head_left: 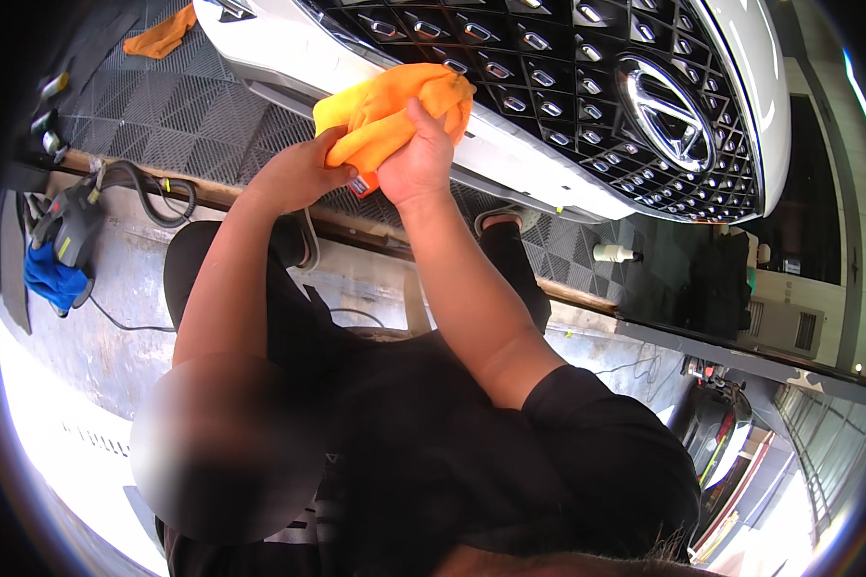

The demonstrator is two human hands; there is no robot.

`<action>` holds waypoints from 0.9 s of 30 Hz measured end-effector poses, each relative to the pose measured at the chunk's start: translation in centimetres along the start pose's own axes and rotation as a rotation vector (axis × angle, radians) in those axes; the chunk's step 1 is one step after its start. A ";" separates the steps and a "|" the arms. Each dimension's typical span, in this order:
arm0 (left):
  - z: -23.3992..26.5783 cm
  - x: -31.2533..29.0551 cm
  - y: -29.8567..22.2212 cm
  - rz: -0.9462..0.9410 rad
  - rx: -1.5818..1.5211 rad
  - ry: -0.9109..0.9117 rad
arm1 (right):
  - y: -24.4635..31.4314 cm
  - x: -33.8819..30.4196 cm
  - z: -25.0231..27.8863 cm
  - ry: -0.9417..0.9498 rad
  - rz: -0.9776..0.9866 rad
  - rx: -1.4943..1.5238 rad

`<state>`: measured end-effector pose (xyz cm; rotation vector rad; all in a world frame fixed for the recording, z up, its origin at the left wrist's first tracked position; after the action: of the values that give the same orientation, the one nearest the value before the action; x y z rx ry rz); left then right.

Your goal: The person sits on the floor and wipes the front grille of a white car using an orange microfiber cloth. They repeatedly rub the grille surface and the surrounding bumper area.

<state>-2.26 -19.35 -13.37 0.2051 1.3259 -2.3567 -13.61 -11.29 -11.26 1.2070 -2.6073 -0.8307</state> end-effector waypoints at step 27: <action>-1.9 3.0 -1.7 -0.190 0.027 0.071 | 7.0 -0.9 -2.4 -0.230 0.288 -2.178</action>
<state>-5.85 -17.90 -14.05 0.1792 1.4028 -2.5472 -16.78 -7.97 -5.43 -0.0324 -0.5226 -2.3921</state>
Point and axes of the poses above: each hand's wrist, its own x-axis towards the middle knuckle, its own z-axis out of the back of the hand, y = z × x, the point moved 10 cm from there along x, towards the middle knuckle, and after that the axes turned 3 degrees about y, right-handed, at the moved point
